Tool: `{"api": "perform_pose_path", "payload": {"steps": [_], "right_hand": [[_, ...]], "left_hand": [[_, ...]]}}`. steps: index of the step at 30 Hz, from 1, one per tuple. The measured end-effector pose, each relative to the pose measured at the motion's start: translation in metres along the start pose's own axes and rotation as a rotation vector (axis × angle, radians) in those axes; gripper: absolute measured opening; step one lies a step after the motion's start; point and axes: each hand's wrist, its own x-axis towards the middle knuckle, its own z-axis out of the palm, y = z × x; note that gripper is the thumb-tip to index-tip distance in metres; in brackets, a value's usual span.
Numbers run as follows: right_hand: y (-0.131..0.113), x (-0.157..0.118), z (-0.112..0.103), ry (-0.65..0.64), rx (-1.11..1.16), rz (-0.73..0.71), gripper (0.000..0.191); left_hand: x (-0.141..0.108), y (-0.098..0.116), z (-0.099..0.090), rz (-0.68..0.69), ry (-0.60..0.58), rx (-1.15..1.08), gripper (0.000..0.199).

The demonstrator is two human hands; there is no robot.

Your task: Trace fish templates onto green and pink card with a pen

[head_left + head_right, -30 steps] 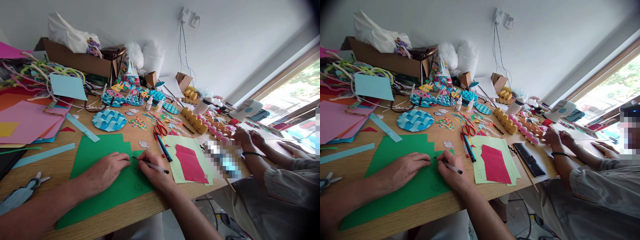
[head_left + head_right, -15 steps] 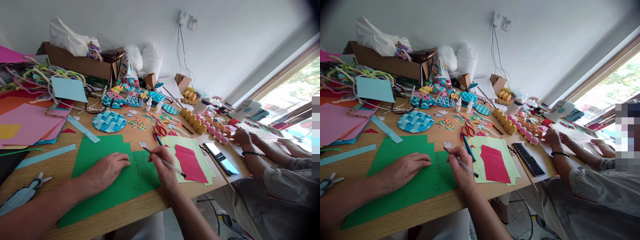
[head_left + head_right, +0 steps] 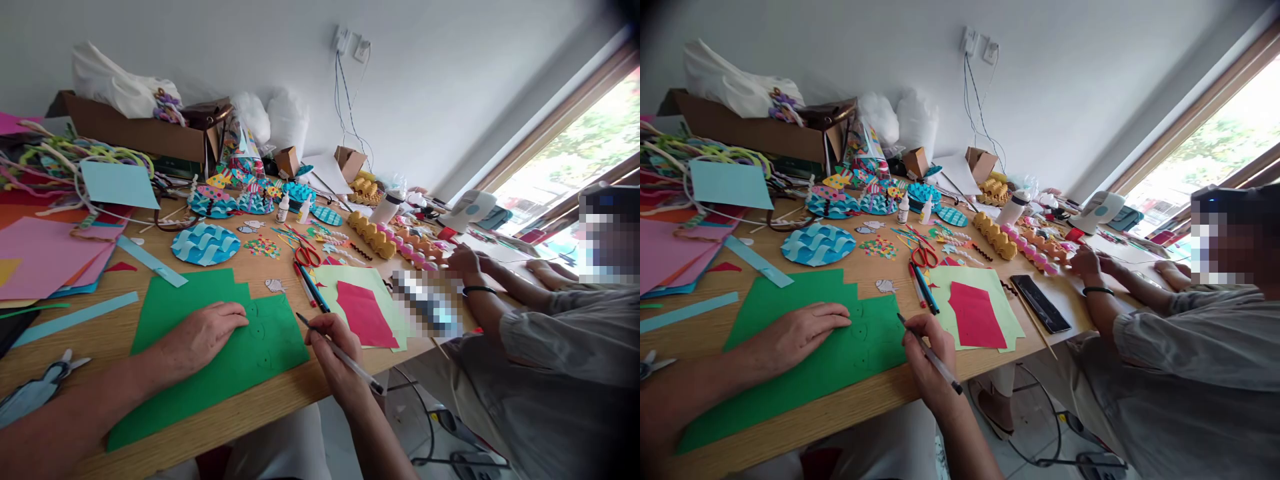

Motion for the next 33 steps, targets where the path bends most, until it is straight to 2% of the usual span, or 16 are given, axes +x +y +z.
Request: {"api": "perform_pose_path", "payload": {"steps": [5,8,11,15,18,20,23,28,33], "right_hand": [[0.0,-0.005,0.0,-0.058,0.117,0.195,0.006],[-0.002,-0.005,0.0,-0.048,0.207,0.267,0.006],[-0.002,0.001,0.002,-0.046,0.27,0.302,0.007],[0.0,0.011,0.011,-0.096,0.241,0.323,0.007],[0.004,0.013,0.018,-0.109,0.172,0.281,0.007],[0.006,0.011,0.022,-0.128,0.131,0.229,0.007],[0.008,0.006,0.024,-0.159,0.086,0.162,0.008],[0.01,0.004,0.023,-0.184,0.002,0.16,0.012],[0.007,0.005,0.024,-0.215,-0.075,0.157,0.013]], "left_hand": [[-0.006,-0.004,0.0,0.069,0.147,-0.032,0.051],[-0.005,-0.001,-0.004,0.116,0.171,-0.046,0.048],[-0.003,0.007,-0.009,0.137,0.096,-0.024,0.049],[-0.001,0.022,-0.014,0.092,-0.095,0.024,0.052],[0.0,0.029,-0.017,0.064,-0.188,0.035,0.052],[0.0,0.031,-0.017,0.056,-0.206,0.035,0.051],[-0.002,0.032,-0.012,0.051,-0.162,0.024,0.049],[-0.009,0.031,-0.001,0.058,0.013,-0.008,0.047],[-0.009,0.031,-0.002,0.067,0.018,-0.048,0.046]]}}
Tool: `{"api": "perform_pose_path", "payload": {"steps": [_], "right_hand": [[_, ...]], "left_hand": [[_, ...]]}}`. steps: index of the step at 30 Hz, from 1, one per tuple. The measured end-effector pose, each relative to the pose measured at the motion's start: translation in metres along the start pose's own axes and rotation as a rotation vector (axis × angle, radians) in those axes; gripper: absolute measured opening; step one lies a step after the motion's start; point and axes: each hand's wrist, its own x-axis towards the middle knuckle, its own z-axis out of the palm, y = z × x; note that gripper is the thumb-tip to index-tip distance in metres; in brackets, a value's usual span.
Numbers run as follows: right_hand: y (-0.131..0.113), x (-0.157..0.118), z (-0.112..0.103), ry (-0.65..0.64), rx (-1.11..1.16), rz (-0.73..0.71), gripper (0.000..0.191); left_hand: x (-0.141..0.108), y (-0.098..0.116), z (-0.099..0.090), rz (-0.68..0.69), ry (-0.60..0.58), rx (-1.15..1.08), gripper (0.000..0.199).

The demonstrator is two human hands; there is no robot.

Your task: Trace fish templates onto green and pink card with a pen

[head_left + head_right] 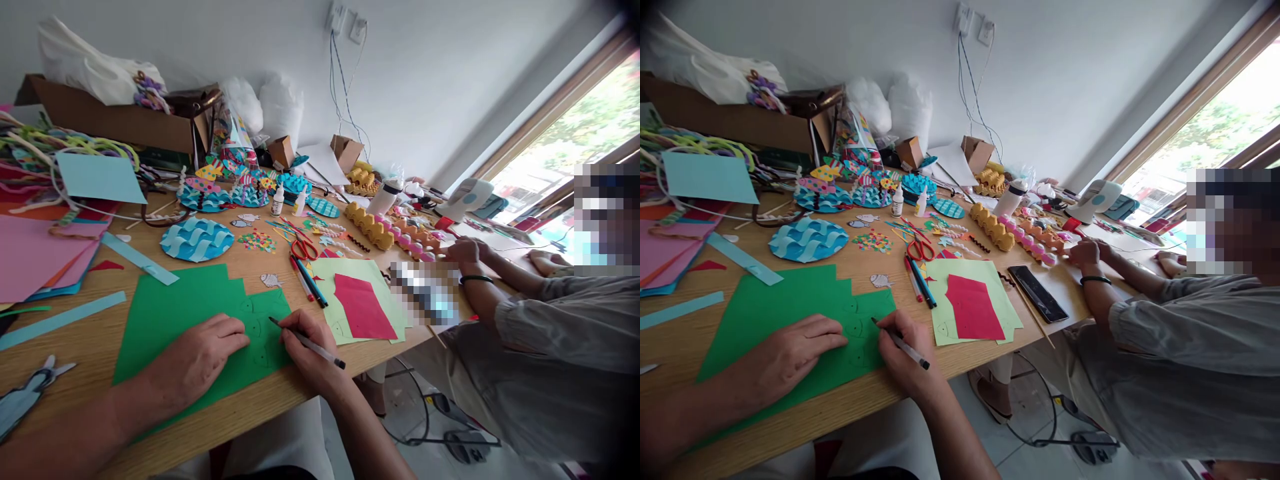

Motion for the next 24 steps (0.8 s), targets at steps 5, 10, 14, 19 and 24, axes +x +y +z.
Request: {"api": "perform_pose_path", "payload": {"steps": [5,10,14,19,24], "right_hand": [[-0.0034,-0.0006,0.0001,-0.035,-0.053,-0.03,0.014],[-0.0044,-0.0004,-0.0001,-0.061,-0.083,-0.04,0.015],[-0.0042,-0.0001,0.0002,-0.069,-0.093,-0.05,0.015],[-0.0041,-0.0003,-0.0007,-0.079,-0.105,-0.049,0.015],[-0.0031,-0.0006,-0.0008,-0.082,-0.104,-0.061,0.015]], "left_hand": [[0.0025,0.0012,-0.0017,-0.021,-0.007,-0.016,0.045],[0.0026,0.0034,-0.0036,-0.032,-0.023,0.001,0.047],[0.0023,0.0041,-0.0036,-0.032,-0.014,0.005,0.048],[0.0014,0.0022,0.0005,-0.049,-0.01,-0.008,0.046],[-0.0009,0.0014,0.0017,-0.045,0.003,-0.03,0.047]]}}
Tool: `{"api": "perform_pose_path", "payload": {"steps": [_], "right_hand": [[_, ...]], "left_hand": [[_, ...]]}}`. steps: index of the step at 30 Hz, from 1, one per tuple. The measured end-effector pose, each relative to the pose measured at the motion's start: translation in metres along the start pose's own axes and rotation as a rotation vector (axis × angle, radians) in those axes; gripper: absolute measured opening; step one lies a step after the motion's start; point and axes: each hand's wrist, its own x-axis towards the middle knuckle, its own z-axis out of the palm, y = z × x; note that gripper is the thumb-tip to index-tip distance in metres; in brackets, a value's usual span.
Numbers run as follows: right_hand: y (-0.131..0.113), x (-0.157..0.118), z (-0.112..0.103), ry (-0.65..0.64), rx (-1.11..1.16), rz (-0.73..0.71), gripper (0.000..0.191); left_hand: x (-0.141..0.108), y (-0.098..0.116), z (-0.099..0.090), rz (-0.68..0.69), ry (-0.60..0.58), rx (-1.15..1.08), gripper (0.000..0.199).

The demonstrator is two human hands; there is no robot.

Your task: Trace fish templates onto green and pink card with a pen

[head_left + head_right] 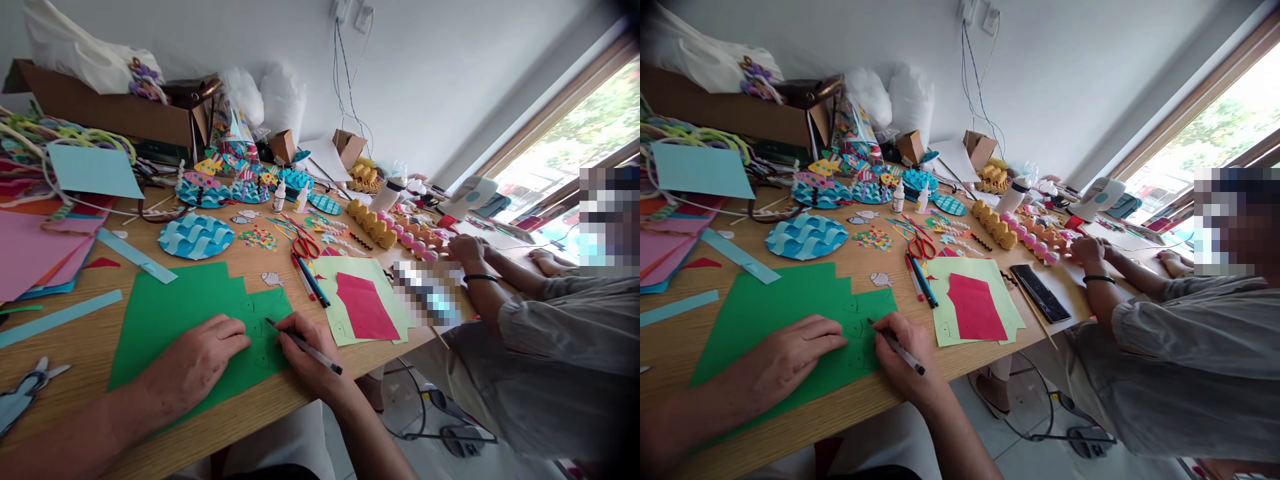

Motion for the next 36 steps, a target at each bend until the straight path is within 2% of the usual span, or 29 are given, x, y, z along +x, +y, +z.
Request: {"api": "perform_pose_path", "payload": {"steps": [20,36], "right_hand": [[-0.0012,0.0008,-0.0008,-0.009,-0.025,-0.001,0.014],[-0.0005,0.0004,0.0005,0.043,-0.013,0.024,0.013]], "left_hand": [[0.0,0.0002,0.0008,-0.003,0.003,0.018,0.048],[-0.0011,-0.0012,0.0023,-0.004,0.016,0.03,0.052]]}}
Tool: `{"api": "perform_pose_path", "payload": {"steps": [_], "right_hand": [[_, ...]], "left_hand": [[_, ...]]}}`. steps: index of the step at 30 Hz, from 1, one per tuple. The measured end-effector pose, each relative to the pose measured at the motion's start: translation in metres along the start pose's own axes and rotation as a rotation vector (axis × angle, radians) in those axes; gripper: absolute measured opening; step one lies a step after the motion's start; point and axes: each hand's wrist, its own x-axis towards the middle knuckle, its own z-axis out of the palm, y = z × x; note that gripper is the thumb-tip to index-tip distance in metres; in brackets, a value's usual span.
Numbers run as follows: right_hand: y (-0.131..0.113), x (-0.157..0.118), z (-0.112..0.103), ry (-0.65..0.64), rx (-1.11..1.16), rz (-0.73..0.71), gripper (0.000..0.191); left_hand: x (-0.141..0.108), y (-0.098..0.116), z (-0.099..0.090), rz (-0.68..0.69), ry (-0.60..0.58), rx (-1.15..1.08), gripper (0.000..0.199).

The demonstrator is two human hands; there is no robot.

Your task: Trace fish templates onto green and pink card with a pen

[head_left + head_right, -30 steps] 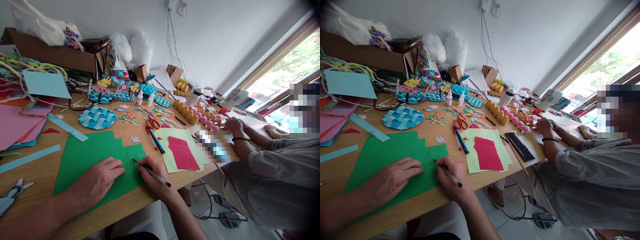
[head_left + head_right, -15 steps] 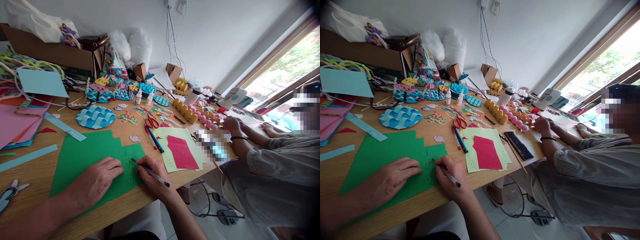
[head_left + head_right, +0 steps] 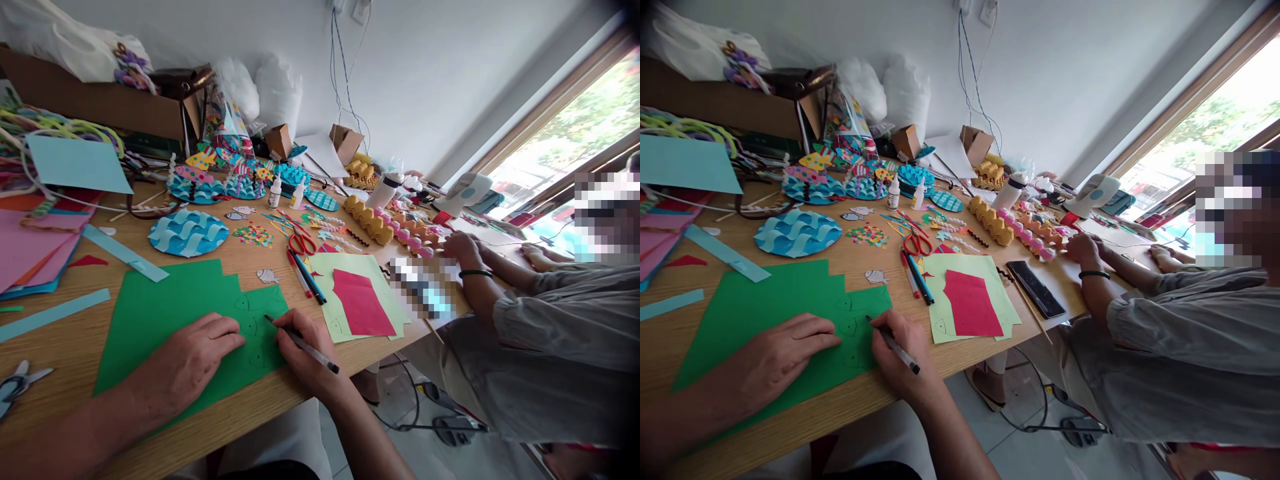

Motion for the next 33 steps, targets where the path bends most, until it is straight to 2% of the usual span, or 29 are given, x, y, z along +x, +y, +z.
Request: {"api": "perform_pose_path", "payload": {"steps": [11,17,23,26,33], "right_hand": [[0.001,0.0,0.0,0.034,-0.008,0.004,0.014],[0.002,0.0,0.001,0.053,-0.008,-0.014,0.013],[-0.004,-0.003,-0.007,0.097,0.285,0.128,0.01],[-0.007,-0.008,-0.011,0.074,0.391,0.189,0.008],[-0.003,-0.013,-0.004,0.029,0.323,0.135,0.006]], "left_hand": [[-0.003,-0.002,0.001,0.026,0.031,-0.005,0.051],[0.0,-0.001,-0.004,0.01,-0.04,0.006,0.05],[-0.001,-0.003,0.001,0.014,-0.019,0.011,0.048],[-0.001,-0.003,0.0,0.019,-0.035,-0.005,0.047],[0.0,-0.003,-0.002,0.042,-0.086,0.001,0.049]]}}
